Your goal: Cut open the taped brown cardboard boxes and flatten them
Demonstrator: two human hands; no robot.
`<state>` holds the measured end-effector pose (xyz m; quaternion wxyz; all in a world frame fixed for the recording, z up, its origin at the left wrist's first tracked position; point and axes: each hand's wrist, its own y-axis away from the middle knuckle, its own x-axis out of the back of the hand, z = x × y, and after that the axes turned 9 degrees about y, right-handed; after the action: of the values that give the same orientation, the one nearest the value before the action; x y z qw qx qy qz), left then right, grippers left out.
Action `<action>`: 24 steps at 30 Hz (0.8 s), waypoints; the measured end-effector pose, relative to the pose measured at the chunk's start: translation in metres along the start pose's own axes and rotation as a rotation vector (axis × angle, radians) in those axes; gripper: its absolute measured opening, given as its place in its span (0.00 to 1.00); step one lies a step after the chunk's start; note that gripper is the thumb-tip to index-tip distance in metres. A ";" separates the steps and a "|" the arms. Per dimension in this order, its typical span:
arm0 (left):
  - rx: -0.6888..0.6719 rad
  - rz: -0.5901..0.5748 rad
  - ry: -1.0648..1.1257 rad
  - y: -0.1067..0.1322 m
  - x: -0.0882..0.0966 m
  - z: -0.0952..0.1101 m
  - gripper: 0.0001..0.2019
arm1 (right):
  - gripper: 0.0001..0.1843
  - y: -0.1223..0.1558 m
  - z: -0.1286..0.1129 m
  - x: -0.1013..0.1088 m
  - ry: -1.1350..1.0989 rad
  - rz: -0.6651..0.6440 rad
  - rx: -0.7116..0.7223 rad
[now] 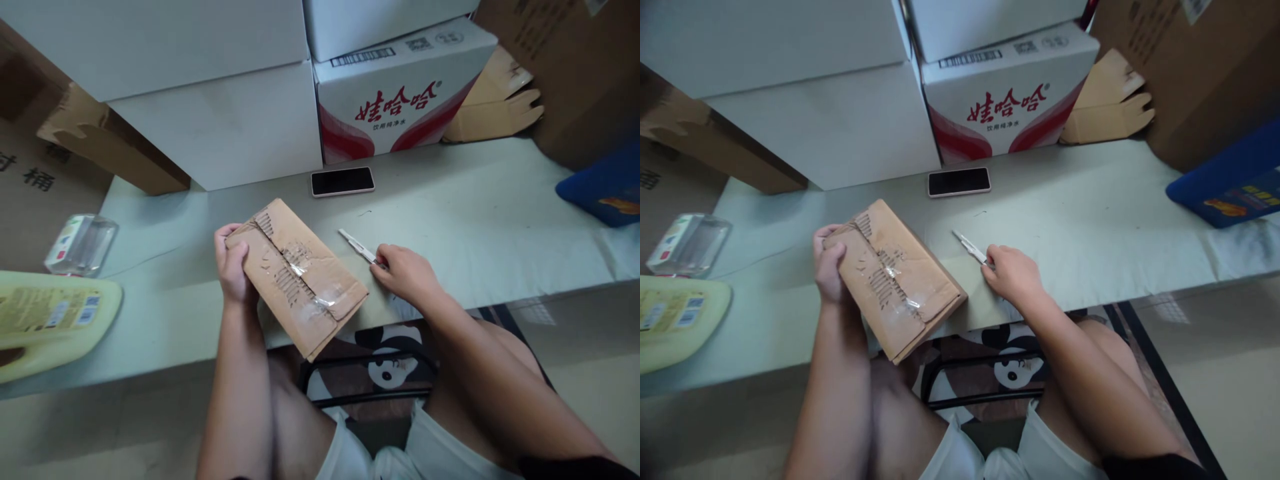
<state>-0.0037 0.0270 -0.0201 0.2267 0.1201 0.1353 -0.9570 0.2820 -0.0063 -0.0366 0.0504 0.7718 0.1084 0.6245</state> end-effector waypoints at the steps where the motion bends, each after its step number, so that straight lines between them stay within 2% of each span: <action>1: 0.003 0.000 -0.004 0.000 0.000 0.000 0.17 | 0.08 0.000 -0.001 0.001 0.003 -0.017 -0.024; 6: 0.018 0.013 0.007 0.000 0.002 -0.001 0.18 | 0.20 -0.001 -0.005 0.005 -0.095 -0.076 -0.092; 10: 0.016 0.008 0.012 -0.001 0.005 -0.003 0.18 | 0.27 0.001 -0.006 0.008 -0.252 -0.119 -0.001; 15: 0.003 -0.002 0.032 -0.001 0.007 -0.006 0.17 | 0.23 0.002 -0.004 0.002 -0.294 -0.113 0.072; 21: 0.002 -0.008 0.023 -0.001 0.005 -0.006 0.17 | 0.25 0.001 -0.001 -0.010 -0.577 -0.003 0.310; 24: 0.009 0.005 0.030 0.000 0.004 -0.005 0.18 | 0.23 0.003 -0.003 -0.009 -0.610 -0.002 0.343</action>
<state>-0.0067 0.0271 -0.0257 0.2264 0.1356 0.1339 -0.9552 0.2779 -0.0116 -0.0444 -0.0494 0.9201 0.1925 0.3375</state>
